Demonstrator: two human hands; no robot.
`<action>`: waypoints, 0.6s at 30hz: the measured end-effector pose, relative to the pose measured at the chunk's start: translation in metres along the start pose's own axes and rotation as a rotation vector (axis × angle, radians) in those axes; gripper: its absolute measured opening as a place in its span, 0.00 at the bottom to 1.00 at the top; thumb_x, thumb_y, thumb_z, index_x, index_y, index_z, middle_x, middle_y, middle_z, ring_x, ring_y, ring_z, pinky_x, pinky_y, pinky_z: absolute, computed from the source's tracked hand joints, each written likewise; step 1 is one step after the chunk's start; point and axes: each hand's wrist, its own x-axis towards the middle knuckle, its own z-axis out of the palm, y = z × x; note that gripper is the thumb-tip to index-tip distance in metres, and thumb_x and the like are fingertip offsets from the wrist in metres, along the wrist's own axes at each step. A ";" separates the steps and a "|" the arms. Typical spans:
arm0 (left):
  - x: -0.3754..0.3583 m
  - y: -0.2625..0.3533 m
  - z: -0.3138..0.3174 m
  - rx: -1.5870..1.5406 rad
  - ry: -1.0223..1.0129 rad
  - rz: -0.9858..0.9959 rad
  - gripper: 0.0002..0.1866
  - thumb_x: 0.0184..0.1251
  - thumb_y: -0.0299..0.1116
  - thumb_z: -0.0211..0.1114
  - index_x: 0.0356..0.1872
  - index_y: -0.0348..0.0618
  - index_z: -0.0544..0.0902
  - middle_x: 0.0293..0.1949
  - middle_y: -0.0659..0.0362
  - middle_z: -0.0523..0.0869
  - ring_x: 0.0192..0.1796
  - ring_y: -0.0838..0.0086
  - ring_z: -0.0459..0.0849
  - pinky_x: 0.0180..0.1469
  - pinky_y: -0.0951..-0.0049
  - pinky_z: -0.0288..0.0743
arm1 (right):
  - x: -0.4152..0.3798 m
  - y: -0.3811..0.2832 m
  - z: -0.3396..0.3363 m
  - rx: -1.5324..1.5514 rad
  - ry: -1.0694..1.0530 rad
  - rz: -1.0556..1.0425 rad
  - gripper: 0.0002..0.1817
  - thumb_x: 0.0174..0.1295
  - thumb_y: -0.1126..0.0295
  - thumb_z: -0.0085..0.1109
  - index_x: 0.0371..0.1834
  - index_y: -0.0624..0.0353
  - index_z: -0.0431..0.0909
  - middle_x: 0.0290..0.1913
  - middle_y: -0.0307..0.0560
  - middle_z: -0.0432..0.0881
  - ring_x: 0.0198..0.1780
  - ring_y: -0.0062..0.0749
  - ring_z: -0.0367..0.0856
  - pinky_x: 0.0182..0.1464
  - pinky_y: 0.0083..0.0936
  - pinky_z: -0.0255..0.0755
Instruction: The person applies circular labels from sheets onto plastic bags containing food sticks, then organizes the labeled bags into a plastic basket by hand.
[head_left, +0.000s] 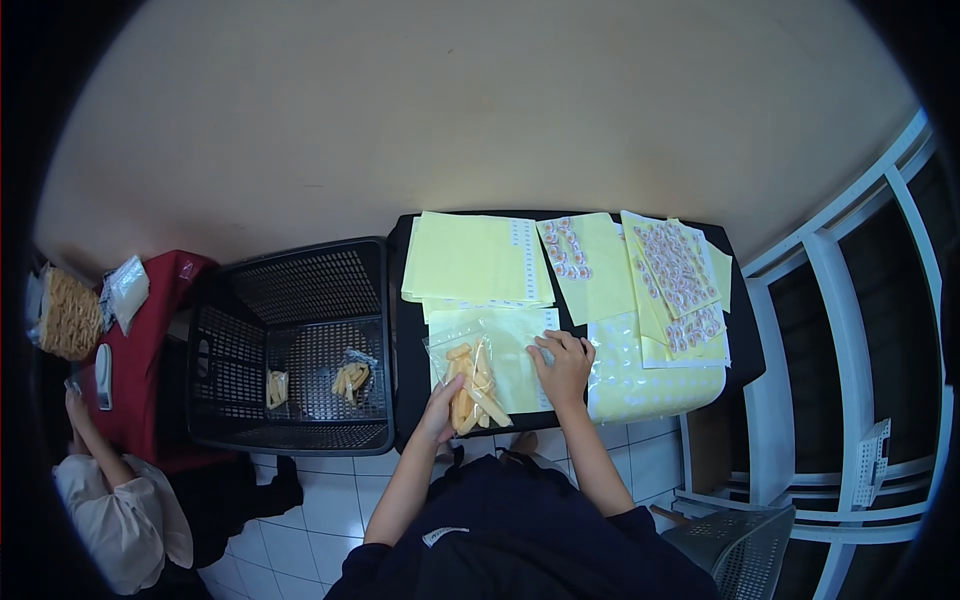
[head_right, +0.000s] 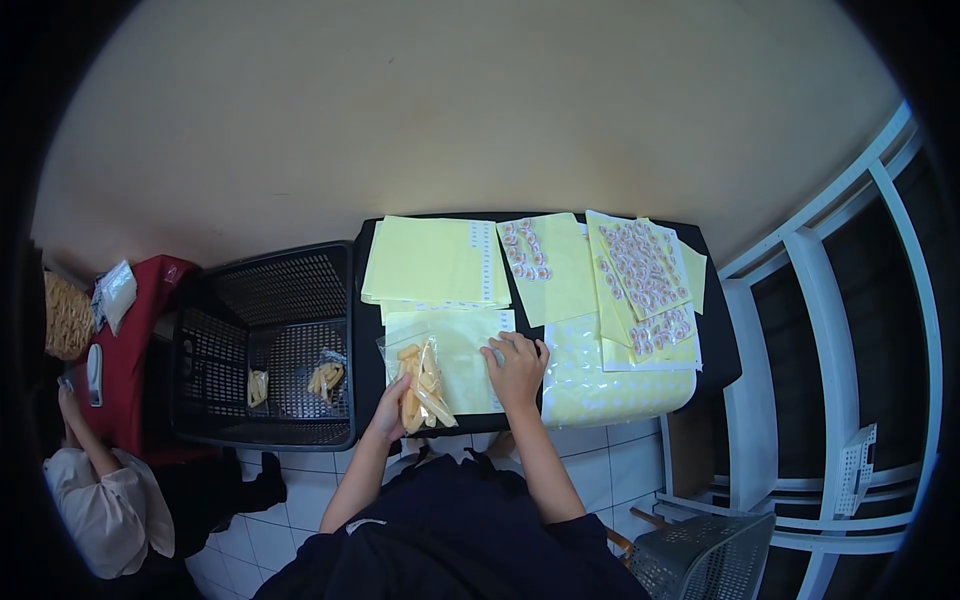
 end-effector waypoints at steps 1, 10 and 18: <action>0.000 0.000 -0.001 -0.002 0.001 0.003 0.21 0.65 0.40 0.45 0.55 0.37 0.62 0.47 0.51 0.74 0.48 0.67 0.76 0.51 0.68 0.70 | 0.000 0.000 0.001 0.003 0.009 0.008 0.07 0.45 0.64 0.62 0.25 0.52 0.80 0.36 0.36 0.78 0.41 0.28 0.74 0.54 0.36 0.53; -0.004 0.003 0.005 -0.028 -0.038 -0.065 0.23 0.62 0.36 0.52 0.55 0.39 0.60 0.46 0.53 0.74 0.48 0.68 0.76 0.48 0.69 0.72 | 0.002 -0.006 0.002 -0.110 0.026 -0.014 0.05 0.49 0.66 0.58 0.24 0.54 0.78 0.32 0.36 0.78 0.37 0.28 0.75 0.55 0.39 0.52; -0.002 -0.002 0.021 0.131 0.104 0.239 0.20 0.62 0.31 0.52 0.55 0.38 0.62 0.47 0.56 0.72 0.48 0.75 0.72 0.50 0.77 0.68 | 0.016 0.005 -0.004 0.000 -0.021 0.104 0.05 0.51 0.70 0.54 0.23 0.58 0.76 0.29 0.42 0.78 0.34 0.35 0.76 0.55 0.37 0.56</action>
